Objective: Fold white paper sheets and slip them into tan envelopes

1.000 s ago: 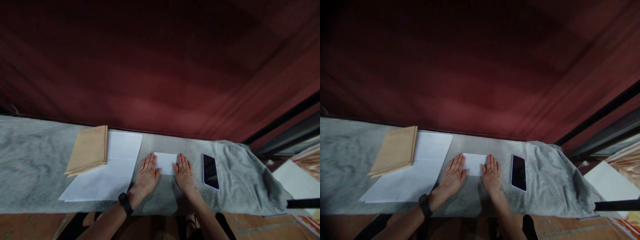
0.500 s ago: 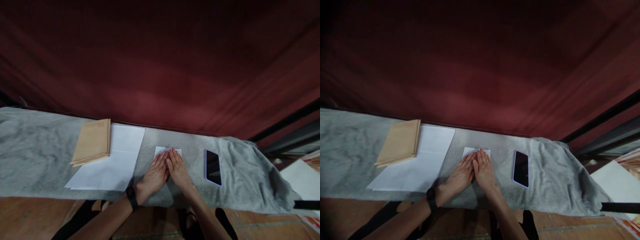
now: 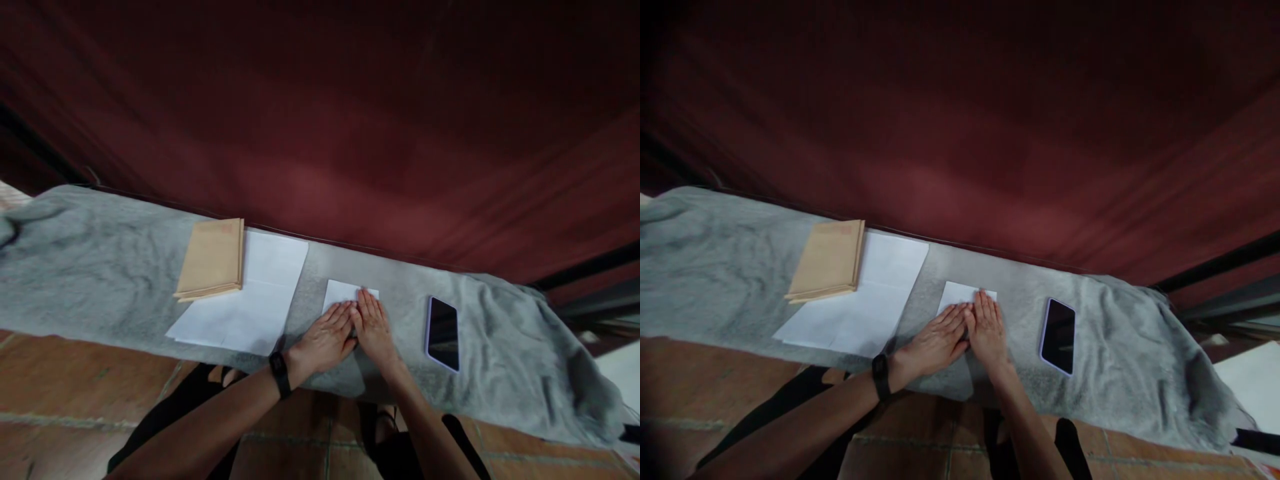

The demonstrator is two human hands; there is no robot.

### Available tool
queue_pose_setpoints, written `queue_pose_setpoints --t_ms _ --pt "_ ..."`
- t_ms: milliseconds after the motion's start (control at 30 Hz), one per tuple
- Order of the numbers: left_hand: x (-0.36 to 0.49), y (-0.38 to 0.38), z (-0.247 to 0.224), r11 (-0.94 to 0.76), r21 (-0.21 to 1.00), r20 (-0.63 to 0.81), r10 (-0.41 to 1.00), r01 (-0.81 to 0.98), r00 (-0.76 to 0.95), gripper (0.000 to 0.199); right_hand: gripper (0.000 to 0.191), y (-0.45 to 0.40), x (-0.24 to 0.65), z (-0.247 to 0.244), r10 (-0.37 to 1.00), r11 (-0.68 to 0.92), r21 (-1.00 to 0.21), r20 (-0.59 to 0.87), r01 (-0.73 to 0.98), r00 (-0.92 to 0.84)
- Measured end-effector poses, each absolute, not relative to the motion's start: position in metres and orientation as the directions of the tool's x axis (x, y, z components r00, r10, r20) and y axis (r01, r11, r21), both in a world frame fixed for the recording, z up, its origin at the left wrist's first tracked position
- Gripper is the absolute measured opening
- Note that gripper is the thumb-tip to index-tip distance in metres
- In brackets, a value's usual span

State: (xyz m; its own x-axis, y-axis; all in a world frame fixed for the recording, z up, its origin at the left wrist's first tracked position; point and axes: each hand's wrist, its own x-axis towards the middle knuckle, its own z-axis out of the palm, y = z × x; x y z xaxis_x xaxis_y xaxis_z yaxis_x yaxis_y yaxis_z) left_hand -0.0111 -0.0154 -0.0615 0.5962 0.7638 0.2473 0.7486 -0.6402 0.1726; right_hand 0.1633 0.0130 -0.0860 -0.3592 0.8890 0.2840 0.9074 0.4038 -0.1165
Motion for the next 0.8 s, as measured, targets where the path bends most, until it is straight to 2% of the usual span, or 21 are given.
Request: queue_pose_setpoints --t_ms 167,500,800 --pt "-0.021 -0.013 -0.063 -0.593 0.183 0.254 0.799 0.784 0.545 0.06 0.054 0.01 0.169 -0.085 0.899 0.357 -0.051 0.291 0.933 -0.328" --pt "-0.039 -0.005 -0.073 -0.44 0.138 0.292 0.874 0.887 0.388 0.061 0.061 0.009 0.18 -0.086 0.937 0.239 -0.132 0.29 0.962 -0.193" --pt "-0.038 0.003 -0.067 -0.332 0.131 0.26 0.921 0.934 0.291 0.058 0.062 0.011 0.187 -0.084 0.969 0.11 -0.163 0.236 0.98 -0.07"
